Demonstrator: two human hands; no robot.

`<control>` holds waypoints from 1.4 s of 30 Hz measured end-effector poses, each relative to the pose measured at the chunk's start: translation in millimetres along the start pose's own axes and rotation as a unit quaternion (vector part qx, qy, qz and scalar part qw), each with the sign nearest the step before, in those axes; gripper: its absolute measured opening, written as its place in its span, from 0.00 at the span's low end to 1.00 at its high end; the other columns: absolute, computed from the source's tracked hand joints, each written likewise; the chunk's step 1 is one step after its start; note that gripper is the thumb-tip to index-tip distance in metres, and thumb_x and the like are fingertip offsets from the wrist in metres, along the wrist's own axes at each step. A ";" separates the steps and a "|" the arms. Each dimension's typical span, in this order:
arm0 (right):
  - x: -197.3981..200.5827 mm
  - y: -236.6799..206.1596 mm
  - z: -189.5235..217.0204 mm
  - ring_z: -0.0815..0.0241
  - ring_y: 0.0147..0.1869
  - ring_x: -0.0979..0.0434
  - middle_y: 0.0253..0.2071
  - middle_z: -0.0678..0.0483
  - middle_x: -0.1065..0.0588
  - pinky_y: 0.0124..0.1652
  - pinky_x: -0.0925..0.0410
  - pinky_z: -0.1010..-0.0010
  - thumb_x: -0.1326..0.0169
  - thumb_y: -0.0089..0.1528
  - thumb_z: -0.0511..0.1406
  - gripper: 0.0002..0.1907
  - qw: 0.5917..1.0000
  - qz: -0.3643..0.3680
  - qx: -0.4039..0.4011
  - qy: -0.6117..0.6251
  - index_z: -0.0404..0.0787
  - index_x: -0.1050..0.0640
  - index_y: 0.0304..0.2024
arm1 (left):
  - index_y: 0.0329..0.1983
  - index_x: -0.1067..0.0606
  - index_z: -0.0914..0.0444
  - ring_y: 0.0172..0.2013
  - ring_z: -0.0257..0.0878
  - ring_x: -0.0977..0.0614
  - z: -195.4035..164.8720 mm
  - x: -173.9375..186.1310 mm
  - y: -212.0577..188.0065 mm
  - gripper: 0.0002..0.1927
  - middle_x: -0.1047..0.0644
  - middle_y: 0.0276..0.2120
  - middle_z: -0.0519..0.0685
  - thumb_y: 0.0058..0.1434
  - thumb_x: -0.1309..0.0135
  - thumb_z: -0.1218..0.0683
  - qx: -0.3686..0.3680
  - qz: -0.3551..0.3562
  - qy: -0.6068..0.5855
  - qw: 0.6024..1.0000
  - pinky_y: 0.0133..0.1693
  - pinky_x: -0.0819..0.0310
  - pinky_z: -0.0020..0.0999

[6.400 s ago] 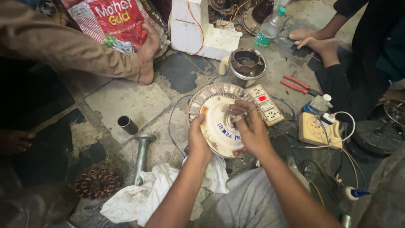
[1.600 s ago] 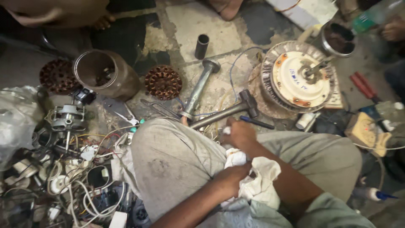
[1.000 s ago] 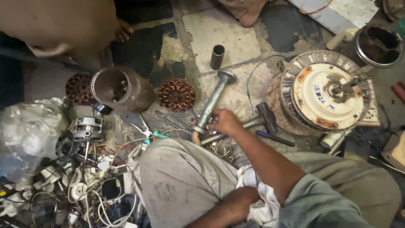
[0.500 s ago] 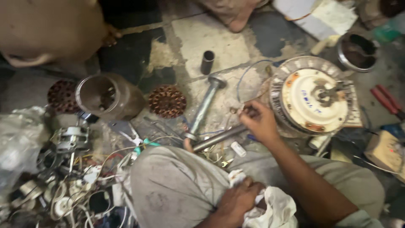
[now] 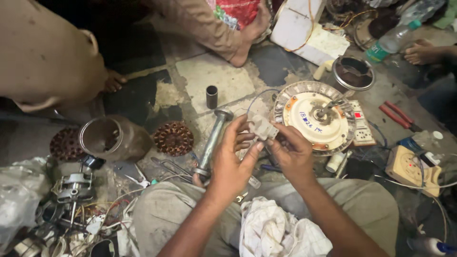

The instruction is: The person sits on the floor and uses a screwdriver to adjust screws on a circular motor stator. They then use a marker to write on the stator and wipe it with a cloth. The person continues to adjust the stator with a screwdriver and handles other tools and parts on the floor.

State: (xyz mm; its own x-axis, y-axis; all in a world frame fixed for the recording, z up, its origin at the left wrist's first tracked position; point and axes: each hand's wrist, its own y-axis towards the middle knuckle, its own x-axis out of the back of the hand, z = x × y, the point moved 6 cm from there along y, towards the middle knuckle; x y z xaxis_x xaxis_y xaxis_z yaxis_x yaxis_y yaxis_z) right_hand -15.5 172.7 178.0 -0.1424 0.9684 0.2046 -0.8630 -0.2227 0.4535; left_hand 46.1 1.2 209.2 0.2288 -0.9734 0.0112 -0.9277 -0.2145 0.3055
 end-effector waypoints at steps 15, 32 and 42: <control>-13.7 19.5 47.9 0.67 0.32 0.27 0.34 0.54 0.24 0.34 0.32 0.75 0.37 0.60 0.28 0.20 0.976 0.021 0.088 -0.196 0.38 0.20 0.55 | 0.70 0.37 0.65 0.56 0.37 0.21 83.9 0.7 20.0 0.30 0.23 0.56 0.50 0.64 0.44 0.65 0.096 0.049 -0.278 0.955 0.55 0.25 0.30; -133.3 -137.9 -192.7 0.56 0.36 0.16 0.33 0.47 0.16 0.40 0.26 0.64 0.36 0.53 0.48 0.22 0.854 0.311 -0.385 -0.161 0.37 0.15 0.37 | 0.55 0.34 0.67 0.42 0.43 0.17 129.0 67.3 38.3 0.15 0.22 0.44 0.54 0.69 0.43 0.63 0.142 -0.199 -0.359 0.901 0.46 0.16 0.40; -137.1 -109.3 -120.3 0.51 0.49 0.16 0.46 0.50 0.18 0.48 0.25 0.59 0.29 0.42 0.53 0.32 0.802 0.248 -0.484 -0.249 0.48 0.17 0.45 | 0.67 0.37 0.56 0.43 0.37 0.19 135.9 30.5 36.0 0.30 0.23 0.48 0.50 0.63 0.44 0.61 0.234 -0.102 -0.214 0.943 0.36 0.24 0.35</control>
State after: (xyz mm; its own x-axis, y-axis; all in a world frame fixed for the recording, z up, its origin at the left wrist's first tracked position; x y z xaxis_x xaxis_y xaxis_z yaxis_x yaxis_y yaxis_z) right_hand 40.0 77.7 -4.0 -0.5814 0.5693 0.5812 -0.7661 -0.1425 -0.6267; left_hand -20.3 -47.1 91.1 0.3696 -0.8295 -0.4186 -0.9287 -0.3154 -0.1949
